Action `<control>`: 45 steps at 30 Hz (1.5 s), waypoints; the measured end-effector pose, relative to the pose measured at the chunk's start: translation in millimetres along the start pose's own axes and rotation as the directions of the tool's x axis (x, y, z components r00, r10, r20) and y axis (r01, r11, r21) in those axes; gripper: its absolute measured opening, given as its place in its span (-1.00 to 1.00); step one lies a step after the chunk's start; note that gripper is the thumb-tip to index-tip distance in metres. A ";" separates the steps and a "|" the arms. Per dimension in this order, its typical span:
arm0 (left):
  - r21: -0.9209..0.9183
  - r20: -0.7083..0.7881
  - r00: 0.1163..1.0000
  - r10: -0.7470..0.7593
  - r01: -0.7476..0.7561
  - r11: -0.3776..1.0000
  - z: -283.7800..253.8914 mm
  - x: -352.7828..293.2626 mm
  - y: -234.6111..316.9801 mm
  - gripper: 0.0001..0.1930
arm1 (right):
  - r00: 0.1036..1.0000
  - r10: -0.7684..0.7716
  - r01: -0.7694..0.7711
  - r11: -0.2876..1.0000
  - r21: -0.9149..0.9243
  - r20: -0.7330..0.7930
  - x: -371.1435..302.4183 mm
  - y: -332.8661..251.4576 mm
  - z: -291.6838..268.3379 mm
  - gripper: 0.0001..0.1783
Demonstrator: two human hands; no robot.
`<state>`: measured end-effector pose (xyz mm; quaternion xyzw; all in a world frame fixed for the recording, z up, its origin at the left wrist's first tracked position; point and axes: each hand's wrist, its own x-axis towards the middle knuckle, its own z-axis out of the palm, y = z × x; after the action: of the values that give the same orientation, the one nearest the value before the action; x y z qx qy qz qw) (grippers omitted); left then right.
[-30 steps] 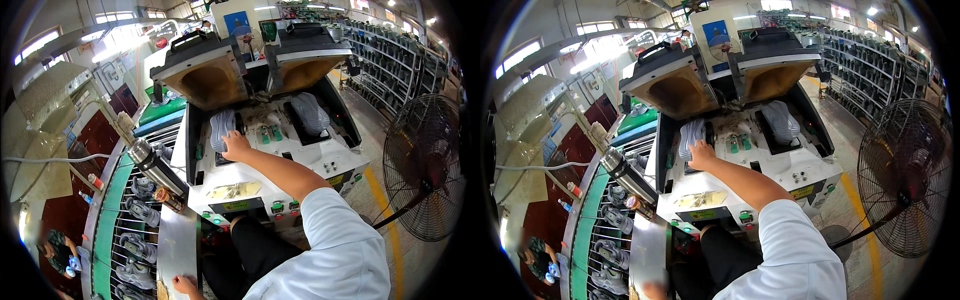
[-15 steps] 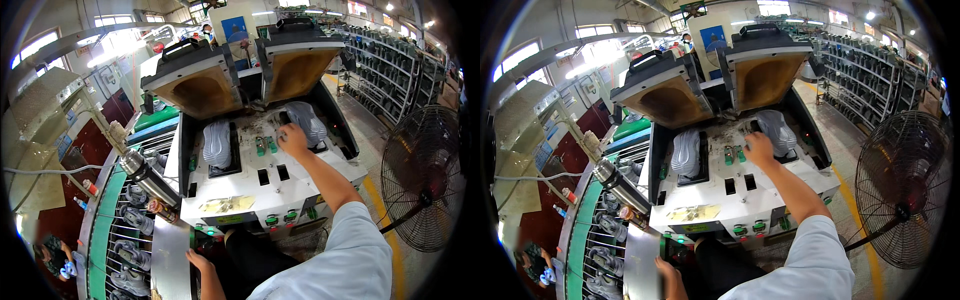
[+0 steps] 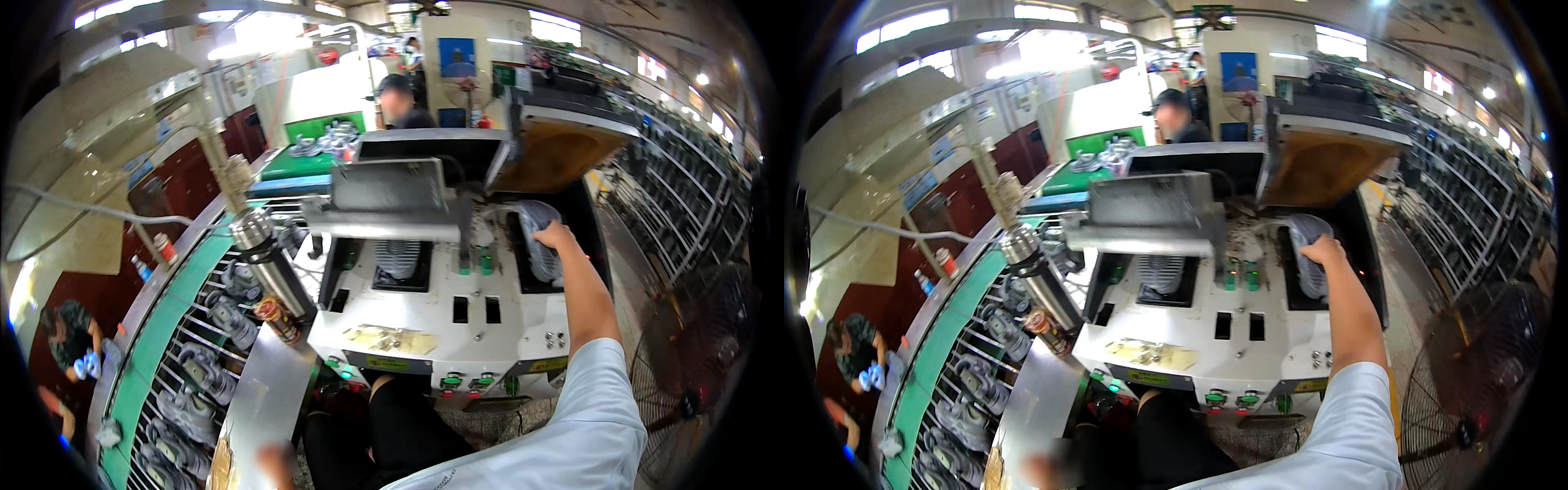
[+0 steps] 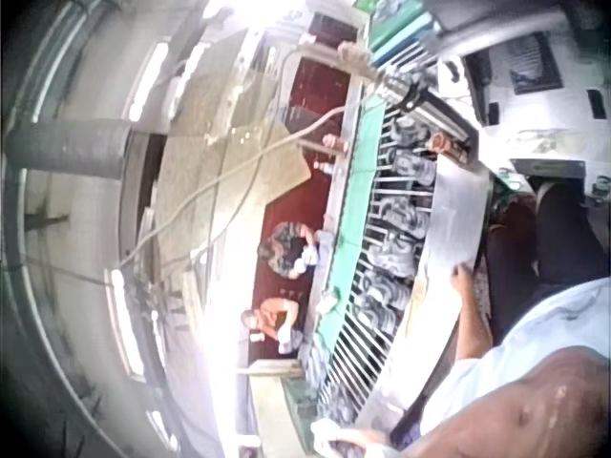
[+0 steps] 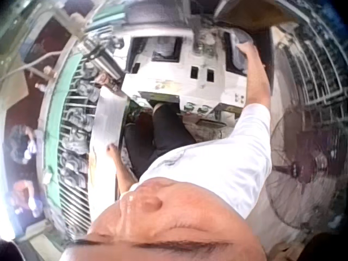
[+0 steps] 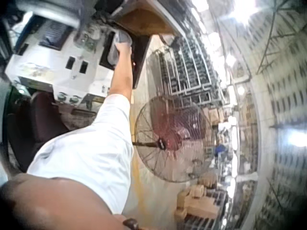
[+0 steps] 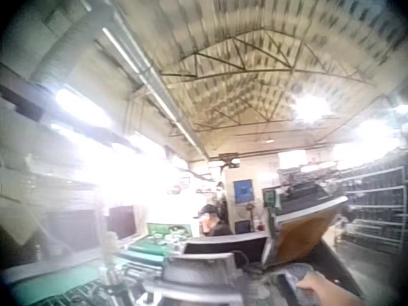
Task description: The person takes a shoe upper from a conveyor belt, places a sole onto the upper, inserts the assembly into a pressing machine, and presses buttons to activate the machine.
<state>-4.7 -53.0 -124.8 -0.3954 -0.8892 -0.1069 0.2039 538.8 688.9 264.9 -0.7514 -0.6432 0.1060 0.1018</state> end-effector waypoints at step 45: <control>-0.782 0.308 0.457 -0.834 -0.377 -0.496 -353.5 -128.3 22.1 -0.19 | -0.258 -0.835 0.312 0.405 0.859 0.487 -526.0 -182.6 132.6 -0.66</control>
<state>187.6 -247.1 134.5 0.0653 -0.2649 -0.9604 0.0571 248.8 199.0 205.7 -0.0192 -0.7845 0.6074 -0.1235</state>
